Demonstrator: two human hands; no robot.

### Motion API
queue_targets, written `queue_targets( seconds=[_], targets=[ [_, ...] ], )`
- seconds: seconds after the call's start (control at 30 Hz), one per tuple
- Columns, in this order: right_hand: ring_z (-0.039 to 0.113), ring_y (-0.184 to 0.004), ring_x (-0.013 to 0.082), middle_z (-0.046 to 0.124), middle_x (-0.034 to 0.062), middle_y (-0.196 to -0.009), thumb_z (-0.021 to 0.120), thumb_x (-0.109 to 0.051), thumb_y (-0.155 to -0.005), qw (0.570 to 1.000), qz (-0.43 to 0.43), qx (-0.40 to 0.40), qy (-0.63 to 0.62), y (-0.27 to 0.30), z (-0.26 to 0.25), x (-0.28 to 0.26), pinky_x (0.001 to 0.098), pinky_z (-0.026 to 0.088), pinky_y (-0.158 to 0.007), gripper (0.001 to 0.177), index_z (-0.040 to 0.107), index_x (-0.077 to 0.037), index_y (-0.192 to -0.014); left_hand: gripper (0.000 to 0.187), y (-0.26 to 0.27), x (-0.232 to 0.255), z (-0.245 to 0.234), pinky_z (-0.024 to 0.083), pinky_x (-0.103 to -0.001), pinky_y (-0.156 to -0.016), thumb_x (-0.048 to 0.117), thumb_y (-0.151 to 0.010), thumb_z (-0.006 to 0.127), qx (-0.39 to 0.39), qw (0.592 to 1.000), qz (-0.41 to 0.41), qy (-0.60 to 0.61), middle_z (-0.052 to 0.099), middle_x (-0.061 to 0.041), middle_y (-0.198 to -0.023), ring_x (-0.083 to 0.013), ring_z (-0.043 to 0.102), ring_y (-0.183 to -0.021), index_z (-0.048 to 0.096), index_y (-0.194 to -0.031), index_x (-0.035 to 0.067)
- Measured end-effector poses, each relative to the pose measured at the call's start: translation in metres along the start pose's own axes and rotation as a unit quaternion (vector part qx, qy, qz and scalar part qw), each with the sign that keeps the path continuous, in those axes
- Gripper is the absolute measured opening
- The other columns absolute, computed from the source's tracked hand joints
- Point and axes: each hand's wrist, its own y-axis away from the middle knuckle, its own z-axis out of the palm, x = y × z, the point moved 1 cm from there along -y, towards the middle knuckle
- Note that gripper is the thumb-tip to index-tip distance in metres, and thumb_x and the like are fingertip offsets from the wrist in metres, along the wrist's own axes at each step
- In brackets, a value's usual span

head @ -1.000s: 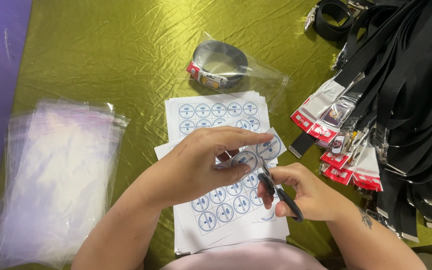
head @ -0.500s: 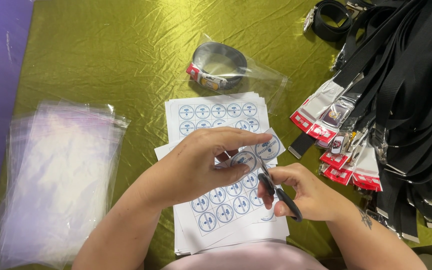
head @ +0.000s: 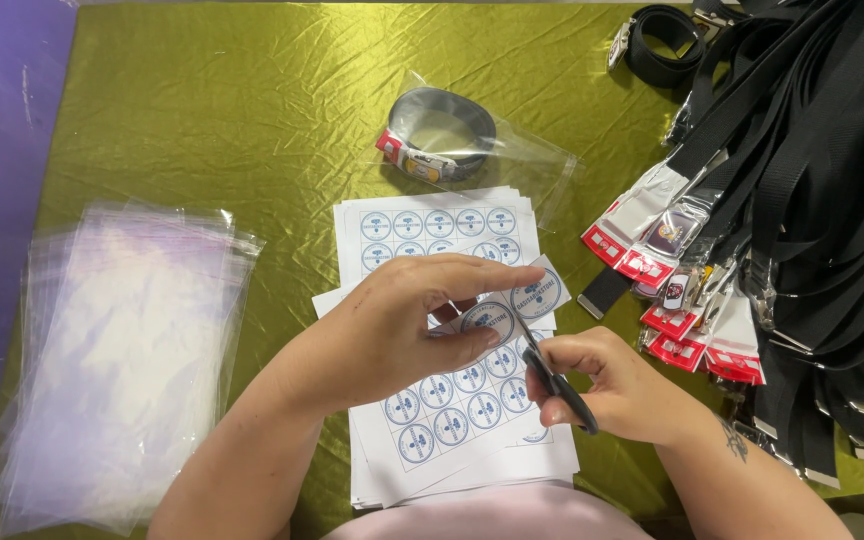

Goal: The person folds a black lanyard, places it into a clear plastic bag, and seals it. They then use scissors to cut circular stickers from a sheet and place one sticker inside the bag with the lanyard before setting the finished package aside.

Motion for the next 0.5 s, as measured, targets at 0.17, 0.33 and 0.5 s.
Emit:
queue_targets(
  seconds=[0.17, 0.33, 0.5],
  targets=[
    [0.067, -0.061, 0.0112, 0.072, -0.0004, -0.065, 0.078, -0.041, -0.082, 0.999, 0.034, 0.009, -0.011, 0.0023, -0.0005, 0.0067, 0.027, 0.054, -0.057, 0.033, 0.071, -0.009, -0.076, 0.047, 0.0004, 0.0001, 0.0001, 0.049, -0.03, -0.071, 0.007, -0.096, 0.07, -0.002, 1.0, 0.0, -0.003, 0.076, -0.002, -0.113, -0.0165, 0.06, -0.081, 0.058, -0.14, 0.016],
    [0.07, -0.06, 0.0122, 0.074, 0.0017, -0.064, 0.079, -0.037, -0.081, 0.999, 0.042, 0.016, -0.023, 0.0021, 0.0006, 0.0054, 0.0271, 0.055, -0.054, 0.031, 0.071, -0.008, -0.075, 0.048, 0.002, -0.0005, 0.0005, 0.053, -0.032, -0.078, 0.007, -0.096, 0.07, 0.007, 0.999, 0.029, -0.013, 0.075, -0.007, -0.127, -0.02, 0.071, -0.095, 0.056, -0.141, 0.015],
    [0.061, -0.061, 0.012, 0.067, -0.0019, -0.066, 0.077, -0.057, -0.079, 1.0, 0.015, 0.019, -0.007, 0.0017, 0.0014, 0.0038, 0.0281, 0.05, -0.059, 0.047, 0.071, -0.01, -0.076, 0.047, 0.0022, 0.002, 0.0045, 0.052, -0.03, -0.07, 0.005, -0.098, 0.069, 0.0, 0.999, 0.044, 0.009, 0.074, -0.008, -0.128, -0.0181, 0.065, -0.083, 0.055, -0.141, 0.014]
  ],
)
